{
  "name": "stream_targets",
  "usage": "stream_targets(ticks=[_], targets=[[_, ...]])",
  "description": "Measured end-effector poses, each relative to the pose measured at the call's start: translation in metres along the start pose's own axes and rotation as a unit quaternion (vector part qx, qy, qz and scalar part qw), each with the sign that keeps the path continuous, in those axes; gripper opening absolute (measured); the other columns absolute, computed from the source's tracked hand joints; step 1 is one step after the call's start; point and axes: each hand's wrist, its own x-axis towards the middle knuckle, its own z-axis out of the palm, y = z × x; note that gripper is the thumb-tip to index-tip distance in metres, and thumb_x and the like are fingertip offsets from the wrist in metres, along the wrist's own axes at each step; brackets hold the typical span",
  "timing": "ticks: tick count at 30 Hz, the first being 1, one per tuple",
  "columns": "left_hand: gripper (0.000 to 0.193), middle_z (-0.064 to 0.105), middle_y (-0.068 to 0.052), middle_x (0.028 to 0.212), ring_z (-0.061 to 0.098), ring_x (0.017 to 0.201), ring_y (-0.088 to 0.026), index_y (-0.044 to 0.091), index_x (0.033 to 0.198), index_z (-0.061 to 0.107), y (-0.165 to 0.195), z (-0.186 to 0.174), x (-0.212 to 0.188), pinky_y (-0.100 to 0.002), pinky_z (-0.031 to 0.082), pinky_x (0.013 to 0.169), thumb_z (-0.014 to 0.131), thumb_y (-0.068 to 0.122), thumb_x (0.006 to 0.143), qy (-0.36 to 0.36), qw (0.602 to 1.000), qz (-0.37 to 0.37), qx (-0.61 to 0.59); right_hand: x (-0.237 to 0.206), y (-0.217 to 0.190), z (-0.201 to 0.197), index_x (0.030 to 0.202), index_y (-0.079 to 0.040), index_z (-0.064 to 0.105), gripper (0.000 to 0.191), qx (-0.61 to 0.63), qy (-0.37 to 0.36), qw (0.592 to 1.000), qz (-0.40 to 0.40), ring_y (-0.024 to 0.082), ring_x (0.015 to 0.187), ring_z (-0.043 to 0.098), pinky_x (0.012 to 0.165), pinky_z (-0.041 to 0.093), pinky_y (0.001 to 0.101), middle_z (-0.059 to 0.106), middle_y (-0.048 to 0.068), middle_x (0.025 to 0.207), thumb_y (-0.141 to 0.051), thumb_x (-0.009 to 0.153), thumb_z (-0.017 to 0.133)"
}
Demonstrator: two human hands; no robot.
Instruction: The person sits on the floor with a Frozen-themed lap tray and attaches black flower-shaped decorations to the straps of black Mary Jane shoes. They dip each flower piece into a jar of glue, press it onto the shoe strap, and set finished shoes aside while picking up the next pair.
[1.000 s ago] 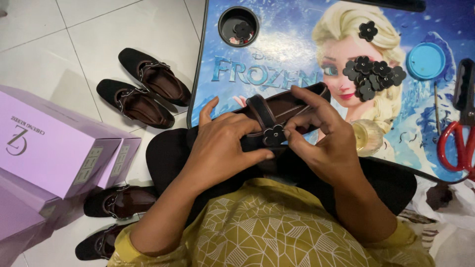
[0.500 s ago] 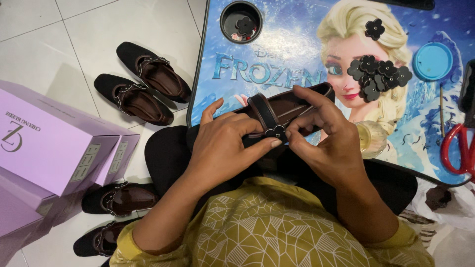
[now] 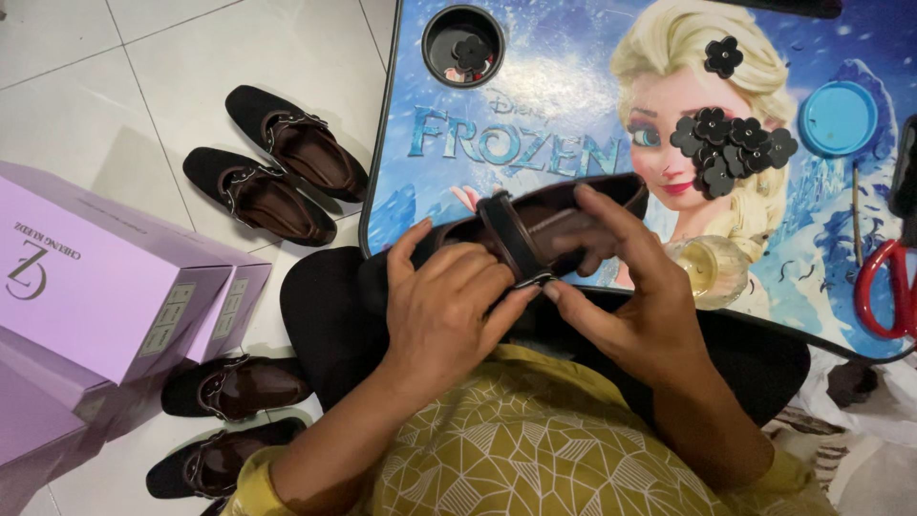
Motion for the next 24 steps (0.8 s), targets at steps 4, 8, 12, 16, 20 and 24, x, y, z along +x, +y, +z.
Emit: stream_targets(ticks=[4,8,12,16,20,24], targets=[[0.018,0.067,0.002,0.094,0.067,0.107,-0.015,0.016,0.094,0.071,-0.018,0.019,-0.001,-0.053,0.026,0.118,0.084,0.029,0.09,0.035,0.995,0.064,0.075,-0.004,0.01,0.003,0.156,-0.002,0.041,0.081,0.011,-0.001,0.999,-0.031,0.012,0.094,0.062,0.088,0.052,0.0262,0.073,0.011,0.121,0.005,0.085,0.078],[0.022,0.068,0.003,0.096,0.065,0.107,-0.016,0.016,0.098,0.073,-0.028,0.028,0.001,-0.057,0.022,0.12,0.085,0.033,0.09,0.04,0.995,0.042,0.082,-0.017,0.015,-0.002,0.156,-0.001,0.04,0.079,-0.006,0.019,1.0,-0.005,0.013,0.094,0.066,0.092,0.053,0.0284,0.074,0.012,0.118,0.007,0.086,0.076],[0.029,0.068,0.004,0.087,0.065,0.106,-0.019,0.015,0.087,0.072,-0.02,0.031,0.005,-0.07,0.007,0.113,0.086,0.04,0.082,0.043,0.997,-0.02,0.054,-0.039,0.021,-0.02,0.155,-0.001,0.041,0.073,0.026,0.059,0.997,0.036,0.015,0.102,0.07,0.092,0.055,0.0285,0.074,0.013,0.115,0.007,0.09,0.072],[0.036,0.066,0.003,0.078,0.064,0.098,-0.018,0.015,0.072,0.069,-0.017,0.04,0.008,-0.073,0.003,0.113,0.089,0.045,0.075,0.028,0.995,-0.063,0.076,-0.058,0.034,-0.045,0.156,0.0,0.04,0.072,0.01,0.118,0.991,0.055,0.017,0.105,0.072,0.095,0.054,0.0289,0.074,0.013,0.113,0.006,0.092,0.07],[0.038,0.065,0.003,0.081,0.064,0.101,-0.016,0.014,0.073,0.067,-0.023,0.054,0.004,-0.065,0.011,0.12,0.091,0.043,0.082,0.056,0.991,-0.039,0.116,-0.057,0.055,-0.087,0.16,0.001,0.041,0.069,-0.091,0.205,0.972,0.071,0.018,0.111,0.071,0.103,0.055,0.0317,0.072,0.016,0.119,0.003,0.098,0.071],[0.035,0.065,0.004,0.083,0.064,0.107,-0.017,0.015,0.082,0.071,-0.028,0.06,-0.004,-0.06,0.013,0.122,0.089,0.044,0.086,0.048,0.991,-0.036,0.122,-0.028,0.089,-0.126,0.16,-0.006,0.044,0.068,-0.191,0.203,0.955,0.098,0.019,0.105,0.073,0.089,0.057,0.0317,0.075,0.015,0.115,-0.001,0.099,0.074]])
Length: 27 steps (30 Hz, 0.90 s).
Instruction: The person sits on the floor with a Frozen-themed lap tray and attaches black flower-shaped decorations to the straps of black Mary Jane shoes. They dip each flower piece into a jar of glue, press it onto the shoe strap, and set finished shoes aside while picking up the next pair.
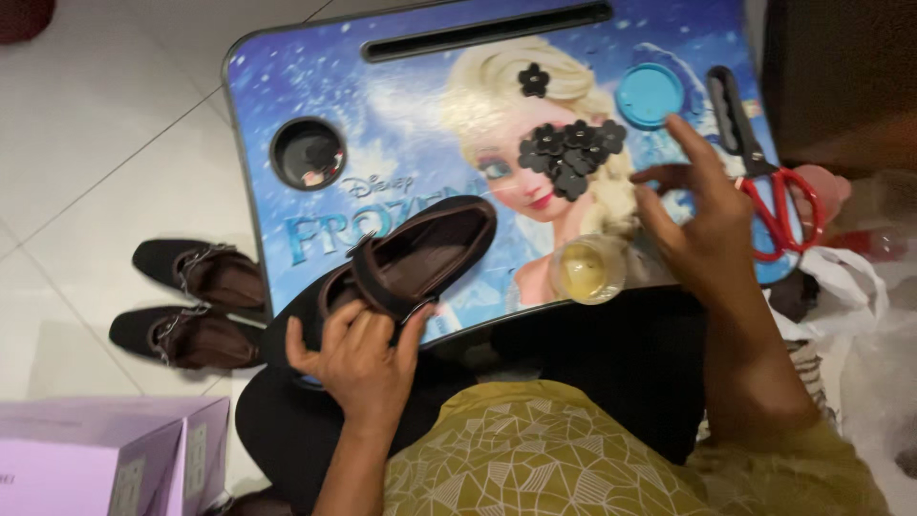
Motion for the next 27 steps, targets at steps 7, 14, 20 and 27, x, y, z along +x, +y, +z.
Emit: stream_targets(ticks=[7,14,20,27], targets=[[0.036,0.064,0.005,0.081,0.063,0.105,-0.017,0.015,0.077,0.07,0.002,-0.001,-0.008,-0.064,-0.004,0.123,0.09,0.045,0.08,-0.014,0.999,-0.004,0.033,0.037,0.016,0.018,0.156,-0.015,0.047,0.08,-0.049,-0.105,0.986,-0.12,0.026,0.105,0.07,0.089,0.059,0.0379,0.073,0.011,0.113,-0.007,0.084,0.081],[0.036,0.067,0.004,0.089,0.062,0.114,-0.017,0.015,0.083,0.071,0.001,0.007,-0.012,-0.063,-0.006,0.123,0.091,0.045,0.08,-0.009,0.999,-0.016,0.038,0.049,0.012,0.025,0.155,-0.013,0.043,0.088,-0.093,-0.152,0.975,-0.134,0.031,0.092,0.069,0.078,0.056,0.0425,0.075,0.011,0.099,-0.012,0.077,0.084],[0.095,0.053,-0.021,0.134,0.036,0.141,-0.042,-0.004,0.134,0.053,0.002,0.002,-0.018,-0.066,0.003,0.12,0.082,0.065,0.074,0.173,0.983,-0.061,0.017,0.037,0.024,0.014,0.162,-0.012,0.039,0.081,-0.046,-0.092,0.993,-0.05,0.025,0.089,0.076,0.08,0.06,0.0366,0.078,0.013,0.106,-0.007,0.091,0.078],[0.036,0.067,-0.005,0.12,0.063,0.117,-0.024,0.011,0.117,0.067,0.056,-0.011,0.001,-0.039,0.051,0.099,0.089,0.019,0.089,0.072,0.966,0.188,-0.16,0.027,0.033,0.009,0.163,-0.011,0.033,0.084,0.095,-0.006,0.994,0.056,0.019,0.1,0.077,0.09,0.061,0.0346,0.079,0.011,0.106,-0.005,0.093,0.078]])
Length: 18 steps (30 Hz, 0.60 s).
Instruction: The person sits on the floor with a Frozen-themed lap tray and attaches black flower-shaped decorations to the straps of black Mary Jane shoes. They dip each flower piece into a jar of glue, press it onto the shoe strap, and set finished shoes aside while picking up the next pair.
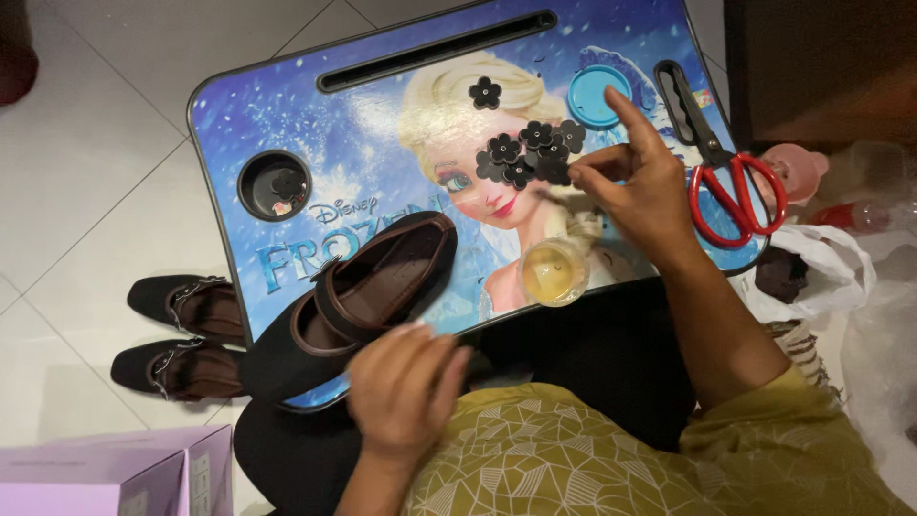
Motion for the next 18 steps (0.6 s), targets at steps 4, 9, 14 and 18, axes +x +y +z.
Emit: stream_targets(ticks=[4,9,14,18], targets=[[0.031,0.069,-0.004,0.116,0.067,0.11,-0.025,0.01,0.111,0.073,0.02,0.01,0.029,-0.038,0.053,0.094,0.087,0.011,0.084,-0.035,0.995,-0.004,-0.089,-0.012,-0.001,-0.004,0.161,-0.013,0.039,0.085,-0.133,-0.067,0.988,-0.045,0.024,0.096,0.077,0.087,0.059,0.0363,0.079,0.013,0.105,-0.003,0.086,0.079],[0.028,0.071,-0.005,0.114,0.069,0.108,-0.025,0.009,0.107,0.073,0.026,0.014,0.041,-0.039,0.053,0.093,0.086,0.009,0.083,-0.043,0.992,-0.045,-0.108,-0.014,0.002,-0.009,0.161,-0.013,0.041,0.08,-0.134,-0.036,0.988,-0.067,0.026,0.097,0.077,0.084,0.059,0.0368,0.078,0.013,0.111,-0.004,0.09,0.076],[0.025,0.073,-0.006,0.111,0.07,0.105,-0.025,0.008,0.104,0.074,0.027,0.013,0.035,-0.038,0.054,0.091,0.084,0.006,0.081,-0.069,0.986,-0.091,-0.12,-0.004,0.009,0.005,0.16,-0.009,0.039,0.09,-0.144,-0.022,0.984,-0.099,0.029,0.097,0.074,0.084,0.058,0.0391,0.075,0.016,0.111,-0.008,0.082,0.085],[0.022,0.073,-0.006,0.109,0.07,0.104,-0.024,0.007,0.102,0.074,0.026,0.015,0.032,-0.037,0.055,0.091,0.083,0.005,0.082,-0.072,0.983,-0.107,-0.127,-0.004,0.01,0.012,0.161,-0.011,0.039,0.09,-0.119,-0.023,0.992,-0.047,0.026,0.092,0.074,0.081,0.059,0.0379,0.075,0.013,0.105,-0.007,0.083,0.084]])
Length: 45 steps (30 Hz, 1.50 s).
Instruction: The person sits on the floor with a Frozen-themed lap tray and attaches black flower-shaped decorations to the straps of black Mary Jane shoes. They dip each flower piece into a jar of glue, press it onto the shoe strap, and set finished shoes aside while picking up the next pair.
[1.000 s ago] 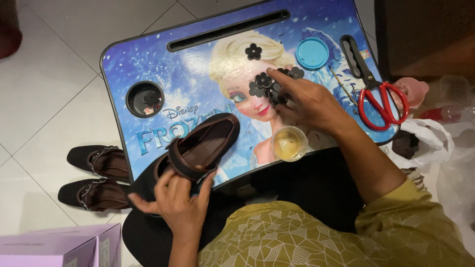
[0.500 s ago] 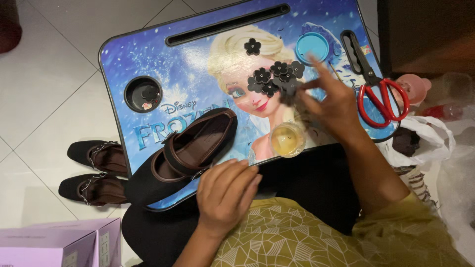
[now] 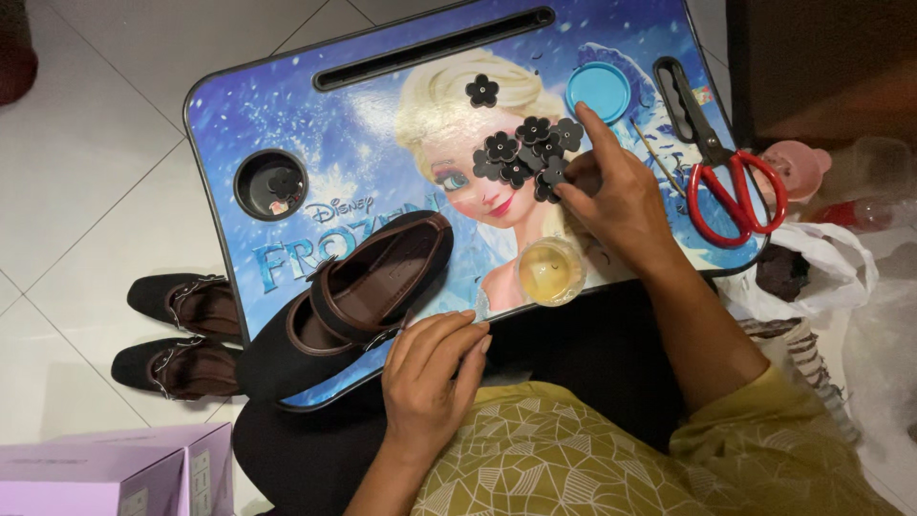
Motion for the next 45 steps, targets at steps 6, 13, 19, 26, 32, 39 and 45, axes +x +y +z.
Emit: stream_targets(ticks=[6,13,19,26,32,39,45], targets=[[0.02,0.074,-0.007,0.108,0.071,0.103,-0.025,0.006,0.101,0.074,0.001,0.007,-0.002,-0.038,0.055,0.09,0.081,0.004,0.083,-0.01,0.999,-0.008,-0.032,-0.002,0.0,0.004,0.16,-0.008,0.038,0.093,-0.06,0.02,0.996,-0.056,0.03,0.087,0.072,0.077,0.056,0.0407,0.075,0.013,0.097,-0.008,0.08,0.086],[0.018,0.075,-0.007,0.107,0.071,0.101,-0.025,0.006,0.101,0.075,0.003,0.009,-0.003,-0.037,0.056,0.089,0.081,0.005,0.084,-0.026,0.998,-0.025,-0.056,0.001,0.001,0.006,0.162,-0.008,0.039,0.081,-0.039,0.04,0.998,-0.025,0.023,0.083,0.075,0.077,0.059,0.0365,0.076,0.012,0.095,-0.003,0.09,0.078],[0.024,0.073,-0.007,0.111,0.071,0.103,-0.025,0.007,0.107,0.074,0.008,0.001,0.009,-0.037,0.055,0.09,0.082,0.006,0.085,-0.019,0.999,-0.008,-0.035,-0.017,-0.012,-0.022,0.164,-0.002,0.034,0.082,0.313,0.038,0.945,0.088,0.015,0.091,0.073,0.086,0.061,0.0292,0.076,0.01,0.099,0.005,0.093,0.074],[0.037,0.072,-0.009,0.122,0.069,0.108,-0.027,0.006,0.123,0.073,0.015,0.004,0.024,-0.038,0.055,0.093,0.082,0.008,0.087,-0.021,0.987,0.156,0.041,-0.079,-0.068,-0.031,0.166,-0.002,0.031,0.094,0.474,-0.129,0.852,0.18,0.012,0.093,0.069,0.083,0.055,0.0255,0.074,0.01,0.097,0.007,0.083,0.075],[0.025,0.075,-0.009,0.112,0.074,0.102,-0.024,0.007,0.121,0.071,0.009,0.007,0.009,-0.034,0.058,0.09,0.072,0.003,0.096,-0.011,0.999,0.001,-0.035,-0.088,-0.071,-0.032,0.142,-0.008,0.059,0.057,0.017,0.013,0.999,-0.042,0.026,0.112,0.07,0.1,0.053,0.0349,0.073,0.01,0.121,-0.01,0.09,0.082],[0.034,0.078,-0.01,0.107,0.067,0.072,-0.015,0.009,0.13,0.072,0.0,0.005,-0.013,-0.028,0.054,0.064,0.063,0.003,0.098,-0.054,0.951,-0.275,-0.128,-0.096,-0.057,-0.016,0.117,-0.009,0.073,0.049,-0.138,-0.022,0.977,-0.162,0.039,0.144,0.041,0.115,0.041,0.0507,0.051,0.014,0.152,-0.04,0.081,0.086],[0.033,0.079,-0.01,0.107,0.074,0.088,-0.01,0.011,0.132,0.07,-0.004,0.01,-0.021,-0.026,0.057,0.074,0.066,0.008,0.1,-0.03,0.961,-0.237,-0.136,-0.098,-0.049,-0.003,0.114,-0.007,0.073,0.049,-0.162,-0.021,0.974,-0.158,0.041,0.146,0.04,0.115,0.04,0.0517,0.05,0.017,0.154,-0.043,0.082,0.085]])
